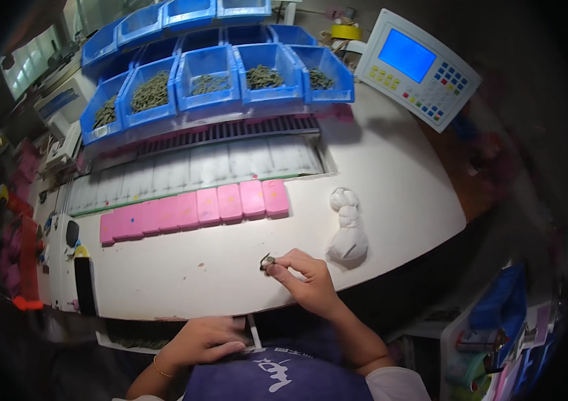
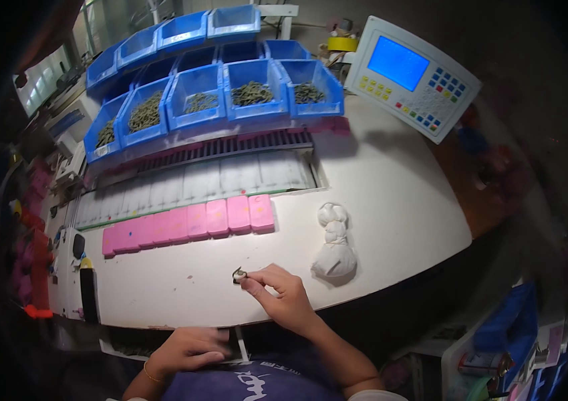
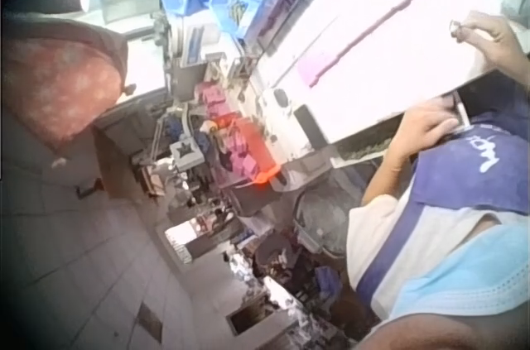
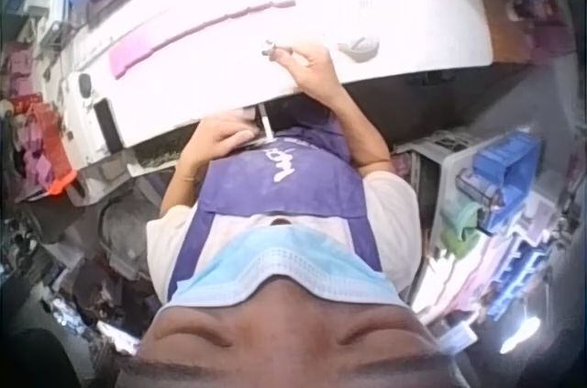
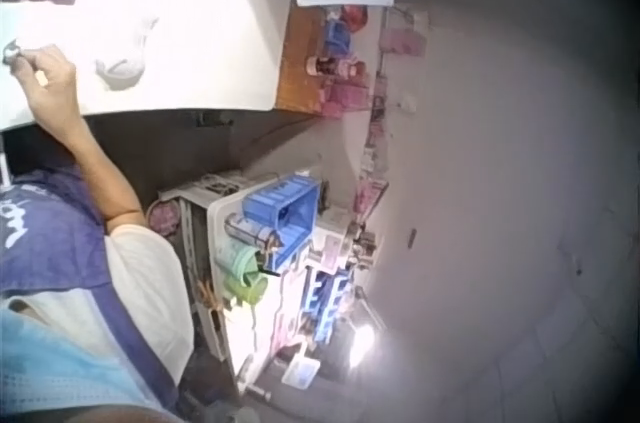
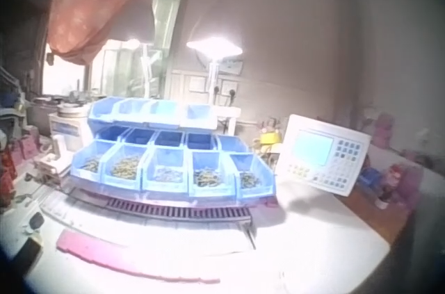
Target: Placing small dark components and metal rings into pink heart-shaped molds on a production line.
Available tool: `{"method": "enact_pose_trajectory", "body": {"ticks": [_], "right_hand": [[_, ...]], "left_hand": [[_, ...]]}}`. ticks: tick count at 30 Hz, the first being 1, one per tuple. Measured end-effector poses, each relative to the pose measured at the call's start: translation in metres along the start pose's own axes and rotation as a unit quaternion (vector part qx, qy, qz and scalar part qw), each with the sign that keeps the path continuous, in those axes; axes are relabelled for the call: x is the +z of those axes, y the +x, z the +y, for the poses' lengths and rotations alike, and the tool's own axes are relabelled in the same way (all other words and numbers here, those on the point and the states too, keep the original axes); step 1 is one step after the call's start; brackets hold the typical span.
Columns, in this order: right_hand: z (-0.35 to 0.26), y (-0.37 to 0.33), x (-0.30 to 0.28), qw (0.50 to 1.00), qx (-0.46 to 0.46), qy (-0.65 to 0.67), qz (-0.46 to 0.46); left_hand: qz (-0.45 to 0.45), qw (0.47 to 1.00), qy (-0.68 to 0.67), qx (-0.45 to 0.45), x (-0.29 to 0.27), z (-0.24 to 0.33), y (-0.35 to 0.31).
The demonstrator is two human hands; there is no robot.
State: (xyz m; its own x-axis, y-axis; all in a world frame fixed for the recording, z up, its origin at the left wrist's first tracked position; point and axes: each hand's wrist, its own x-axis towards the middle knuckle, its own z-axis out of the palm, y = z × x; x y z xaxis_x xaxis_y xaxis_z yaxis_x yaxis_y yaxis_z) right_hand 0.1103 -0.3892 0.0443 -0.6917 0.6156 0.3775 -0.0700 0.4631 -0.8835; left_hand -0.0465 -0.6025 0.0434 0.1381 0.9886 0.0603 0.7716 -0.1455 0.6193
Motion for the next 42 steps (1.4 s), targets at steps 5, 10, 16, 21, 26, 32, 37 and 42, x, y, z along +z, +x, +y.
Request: {"method": "enact_pose_trajectory", "body": {"ticks": [5, 10, 16, 21, 26, 32, 37, 42], "right_hand": [[0.006, -0.026, 0.026, 0.889, 0.266, 0.292, -0.232], [0.006, -0.034, 0.047, 0.9, 0.229, 0.281, -0.243], [-0.002, -0.032, 0.058, 0.922, 0.168, 0.231, -0.261], [-0.005, -0.031, 0.059, 0.927, 0.144, 0.201, -0.281], [-0.003, -0.033, 0.061, 0.891, 0.188, 0.259, -0.322], [0.001, -0.038, 0.062, 0.85, 0.232, 0.331, -0.338], [0.003, -0.04, 0.062, 0.832, 0.245, 0.363, -0.341], [0.0, -0.038, 0.062, 0.799, 0.282, 0.407, -0.342]], "left_hand": [[0.266, 0.896, -0.284, -0.214, -0.012, 0.024, 0.011], [0.33, 0.885, -0.27, -0.19, 0.002, 0.03, 0.013], [0.349, 0.894, -0.166, -0.226, 0.008, 0.032, 0.006], [0.353, 0.876, -0.243, -0.22, 0.011, 0.026, -0.001], [0.348, 0.848, -0.325, -0.235, 0.009, 0.029, -0.001], [0.339, 0.807, -0.41, -0.256, 0.01, 0.029, -0.001], [0.337, 0.793, -0.441, -0.252, 0.01, 0.031, 0.0], [0.325, 0.767, -0.498, -0.243, 0.011, 0.029, 0.0]]}}
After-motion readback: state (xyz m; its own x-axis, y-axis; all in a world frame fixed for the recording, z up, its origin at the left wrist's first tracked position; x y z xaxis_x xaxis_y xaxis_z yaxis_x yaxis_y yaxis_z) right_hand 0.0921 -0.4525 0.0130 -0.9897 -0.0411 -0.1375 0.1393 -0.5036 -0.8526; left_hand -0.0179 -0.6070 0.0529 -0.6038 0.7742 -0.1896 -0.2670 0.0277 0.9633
